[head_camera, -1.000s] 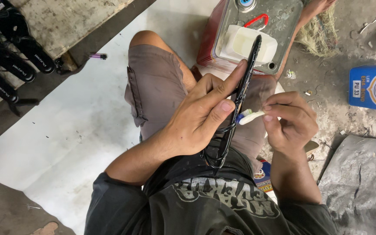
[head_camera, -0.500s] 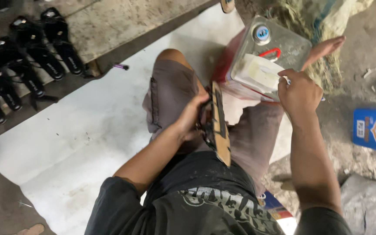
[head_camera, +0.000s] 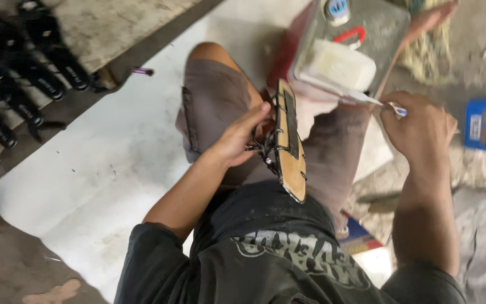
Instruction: The person sits on the floor and applies a dark liquid to the edges of a sandal sole using a toothbrush. They repeatedly dip the brush into a container and spread the liquid along the sole's perimeter, then place the sandal on a nearby table.
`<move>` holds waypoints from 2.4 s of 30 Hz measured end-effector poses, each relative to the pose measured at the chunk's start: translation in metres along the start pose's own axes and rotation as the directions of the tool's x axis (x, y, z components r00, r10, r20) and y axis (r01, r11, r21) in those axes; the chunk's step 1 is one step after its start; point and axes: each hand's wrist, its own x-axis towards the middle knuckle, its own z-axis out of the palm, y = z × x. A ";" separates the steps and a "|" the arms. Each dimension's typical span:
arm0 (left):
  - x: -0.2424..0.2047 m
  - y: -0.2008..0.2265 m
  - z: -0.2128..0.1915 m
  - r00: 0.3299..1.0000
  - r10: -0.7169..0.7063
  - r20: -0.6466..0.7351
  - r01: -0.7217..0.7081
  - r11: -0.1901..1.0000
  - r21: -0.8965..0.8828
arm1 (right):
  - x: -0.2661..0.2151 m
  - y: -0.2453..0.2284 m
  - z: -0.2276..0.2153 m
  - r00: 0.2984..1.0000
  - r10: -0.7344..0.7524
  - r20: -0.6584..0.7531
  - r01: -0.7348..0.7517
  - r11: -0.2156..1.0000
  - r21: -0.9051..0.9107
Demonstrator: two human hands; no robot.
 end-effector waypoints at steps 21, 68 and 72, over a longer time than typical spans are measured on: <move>-0.046 0.033 0.083 0.887 0.265 0.379 -0.461 0.547 0.699 | -0.077 -0.078 -0.012 0.981 -0.101 -0.165 0.187 0.711 0.677; -0.012 -0.003 -0.001 0.979 0.067 0.195 -0.087 0.991 0.098 | 0.039 0.004 0.034 0.955 -0.263 -0.136 0.215 0.932 -0.294; -0.013 0.015 0.010 0.940 0.112 0.323 -0.156 0.981 0.114 | 0.000 -0.015 -0.011 0.991 -0.125 -0.046 0.112 0.968 -0.224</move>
